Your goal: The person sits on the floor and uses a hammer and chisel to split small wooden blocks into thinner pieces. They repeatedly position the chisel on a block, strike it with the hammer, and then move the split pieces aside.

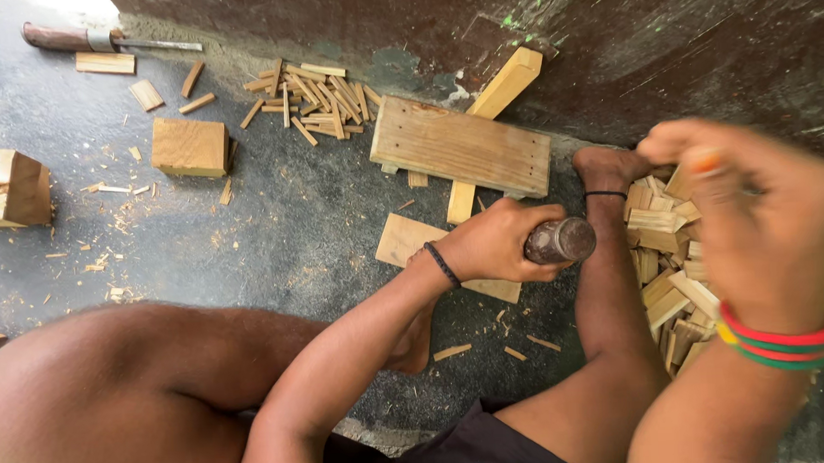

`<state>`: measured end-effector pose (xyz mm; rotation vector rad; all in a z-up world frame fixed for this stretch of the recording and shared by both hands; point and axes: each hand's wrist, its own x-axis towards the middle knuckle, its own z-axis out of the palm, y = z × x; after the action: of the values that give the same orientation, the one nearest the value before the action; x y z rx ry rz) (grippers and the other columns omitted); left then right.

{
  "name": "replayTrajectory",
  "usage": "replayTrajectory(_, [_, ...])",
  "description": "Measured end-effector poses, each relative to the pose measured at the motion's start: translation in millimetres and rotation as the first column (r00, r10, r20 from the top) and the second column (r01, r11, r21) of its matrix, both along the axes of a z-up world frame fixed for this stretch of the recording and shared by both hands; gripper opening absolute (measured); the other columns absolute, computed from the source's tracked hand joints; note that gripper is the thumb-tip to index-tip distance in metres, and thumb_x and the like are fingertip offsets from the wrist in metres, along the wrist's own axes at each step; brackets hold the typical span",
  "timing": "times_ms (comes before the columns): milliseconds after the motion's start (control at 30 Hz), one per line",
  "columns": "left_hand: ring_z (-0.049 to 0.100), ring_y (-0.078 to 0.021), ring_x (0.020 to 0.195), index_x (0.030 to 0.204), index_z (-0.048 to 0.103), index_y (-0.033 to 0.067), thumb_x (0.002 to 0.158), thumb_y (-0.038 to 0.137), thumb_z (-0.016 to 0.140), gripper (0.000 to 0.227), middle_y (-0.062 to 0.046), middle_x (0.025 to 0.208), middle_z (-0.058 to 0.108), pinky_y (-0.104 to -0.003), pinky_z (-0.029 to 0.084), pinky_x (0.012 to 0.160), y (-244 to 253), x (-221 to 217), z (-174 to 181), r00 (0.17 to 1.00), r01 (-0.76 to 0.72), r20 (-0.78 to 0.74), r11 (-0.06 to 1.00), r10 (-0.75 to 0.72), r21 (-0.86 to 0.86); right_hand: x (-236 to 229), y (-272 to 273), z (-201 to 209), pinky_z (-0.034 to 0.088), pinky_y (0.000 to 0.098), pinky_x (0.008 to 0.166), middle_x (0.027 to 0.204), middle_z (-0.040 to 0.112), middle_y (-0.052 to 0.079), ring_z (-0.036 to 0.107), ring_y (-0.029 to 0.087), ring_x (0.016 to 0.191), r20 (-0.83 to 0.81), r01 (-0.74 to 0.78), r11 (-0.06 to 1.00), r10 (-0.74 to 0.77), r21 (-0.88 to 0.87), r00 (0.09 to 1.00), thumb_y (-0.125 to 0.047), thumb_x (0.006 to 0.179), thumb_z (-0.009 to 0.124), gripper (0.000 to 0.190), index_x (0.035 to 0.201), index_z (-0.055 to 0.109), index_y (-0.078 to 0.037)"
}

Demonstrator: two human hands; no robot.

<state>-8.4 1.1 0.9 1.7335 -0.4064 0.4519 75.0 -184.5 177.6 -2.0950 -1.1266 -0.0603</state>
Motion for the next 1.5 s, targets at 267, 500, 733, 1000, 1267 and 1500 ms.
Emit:
replayTrajectory(267, [0.075, -0.0345, 0.081, 0.108, 0.065, 0.0062, 0.076, 0.027, 0.085, 0.042, -0.017, 0.081, 0.072, -0.041, 0.059, 0.07, -4, 6, -15, 1.0, -0.025, 0.002, 0.998, 0.024, 0.058, 10, 70, 85, 0.036, 0.0483, 0.114, 0.117, 0.063, 0.022, 0.058, 0.036, 0.12, 0.163, -0.165, 0.791, 0.317, -0.589, 0.934, -0.03, 0.092, 0.059, 0.043, 0.122, 0.059, 0.001])
replayTrajectory(500, [0.07, -0.0392, 0.091, 0.115, 0.059, 0.0012, 0.072, 0.023, 0.08, 0.052, -0.024, 0.099, 0.07, -0.042, 0.057, 0.081, 0, 7, -22, 0.936, -0.113, 0.335, 0.993, 0.111, -0.016, -10, 88, -93, 0.032, 0.0562, 0.116, 0.063, 0.069, 0.016, 0.067, 0.037, 0.068, 0.24, 0.0, 0.904, 0.114, -0.427, 0.964, -0.056, 0.106, 0.036, 0.072, 0.074, 0.077, -0.006])
replayTrajectory(733, [0.076, -0.0335, 0.073, 0.114, 0.067, 0.0043, 0.07, 0.025, 0.087, 0.053, -0.018, 0.081, 0.074, -0.039, 0.061, 0.068, -8, -3, -25, 0.998, 0.005, -0.062, 0.993, 0.003, 0.118, -40, 69, 12, 0.042, 0.044, 0.101, 0.098, 0.077, 0.007, 0.064, 0.027, 0.084, 0.18, -0.058, 0.978, 0.095, -0.202, 0.979, -0.046, 0.113, 0.039, 0.055, 0.101, 0.079, -0.011])
replayTrajectory(1000, [0.077, -0.0279, 0.087, 0.111, 0.066, 0.0089, 0.086, 0.023, 0.083, 0.034, -0.013, 0.096, 0.076, -0.037, 0.063, 0.08, -18, 4, -57, 0.992, 0.094, 0.084, 0.995, -0.096, 0.026, -24, 58, -75, 0.048, 0.0378, 0.093, 0.099, 0.074, 0.007, 0.066, 0.025, 0.091, 0.043, 0.055, 0.994, -0.051, -0.099, 0.998, -0.074, 0.105, 0.017, 0.088, 0.106, 0.074, -0.007])
replayTrajectory(1267, [0.074, -0.0355, 0.08, 0.11, 0.067, 0.0052, 0.071, 0.028, 0.087, 0.05, -0.018, 0.087, 0.073, -0.041, 0.06, 0.072, -26, -7, -57, 0.989, 0.115, -0.115, 0.982, -0.098, 0.15, -31, 53, -78, 0.024, 0.0556, 0.119, 0.084, 0.079, 0.008, 0.075, 0.026, 0.085, -0.022, 0.133, 0.956, -0.144, -0.263, 0.989, -0.052, 0.103, 0.043, 0.058, 0.088, 0.082, -0.011])
replayTrajectory(1500, [0.078, -0.0298, 0.074, 0.105, 0.066, 0.0056, 0.072, 0.029, 0.086, 0.045, -0.014, 0.079, 0.073, -0.037, 0.061, 0.067, 5, 0, -20, 0.994, 0.043, -0.103, 0.997, -0.037, 0.063, -21, 19, -26, 0.042, 0.0454, 0.099, 0.081, 0.068, 0.007, 0.06, 0.021, 0.087, -0.09, 0.148, 0.989, -0.149, -0.015, 0.985, -0.059, 0.112, 0.039, 0.067, 0.111, 0.081, -0.007])
